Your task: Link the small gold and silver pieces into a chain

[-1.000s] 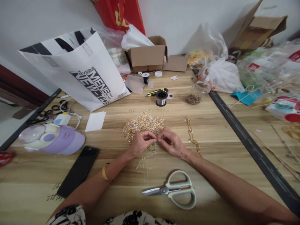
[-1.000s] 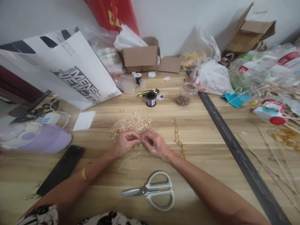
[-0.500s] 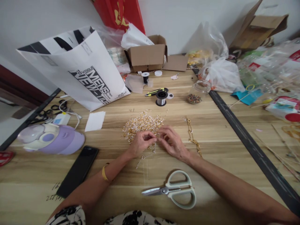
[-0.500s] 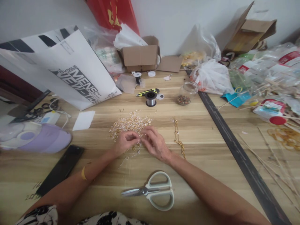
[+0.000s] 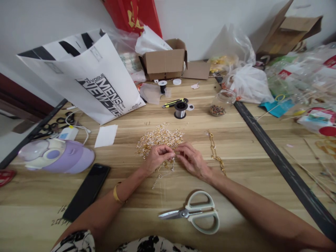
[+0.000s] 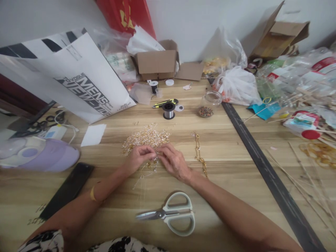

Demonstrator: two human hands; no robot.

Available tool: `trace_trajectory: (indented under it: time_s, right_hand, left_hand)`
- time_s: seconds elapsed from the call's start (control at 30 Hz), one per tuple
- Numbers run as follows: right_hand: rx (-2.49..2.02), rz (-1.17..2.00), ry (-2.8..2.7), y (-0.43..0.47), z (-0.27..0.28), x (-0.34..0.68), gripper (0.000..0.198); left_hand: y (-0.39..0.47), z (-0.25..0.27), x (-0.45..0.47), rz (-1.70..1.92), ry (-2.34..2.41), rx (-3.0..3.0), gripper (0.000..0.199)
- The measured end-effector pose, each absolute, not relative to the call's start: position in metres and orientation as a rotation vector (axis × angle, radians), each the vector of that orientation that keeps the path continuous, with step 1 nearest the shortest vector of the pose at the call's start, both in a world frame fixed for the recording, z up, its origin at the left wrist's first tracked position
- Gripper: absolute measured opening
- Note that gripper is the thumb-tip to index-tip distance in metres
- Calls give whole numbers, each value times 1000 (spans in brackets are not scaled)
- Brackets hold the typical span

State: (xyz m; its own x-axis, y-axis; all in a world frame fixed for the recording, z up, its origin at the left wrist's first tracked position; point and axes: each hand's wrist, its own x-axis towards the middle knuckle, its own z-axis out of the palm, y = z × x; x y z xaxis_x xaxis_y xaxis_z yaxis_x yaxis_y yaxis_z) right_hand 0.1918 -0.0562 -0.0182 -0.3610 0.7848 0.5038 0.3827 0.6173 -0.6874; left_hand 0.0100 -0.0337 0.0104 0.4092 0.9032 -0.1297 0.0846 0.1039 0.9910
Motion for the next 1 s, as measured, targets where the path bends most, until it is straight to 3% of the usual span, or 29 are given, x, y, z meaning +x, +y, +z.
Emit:
trace_trajectory:
  time_s: [0.57, 1.0]
  right_hand:
    - [-869, 637, -1997, -56, -16, 192, 10]
    - [-935, 349, -2234, -59, -17, 194, 12]
  left_hand:
    - [-35, 11, 10, 772, 939, 1352, 21]
    - [-33, 5, 9, 794, 974, 1368, 19]
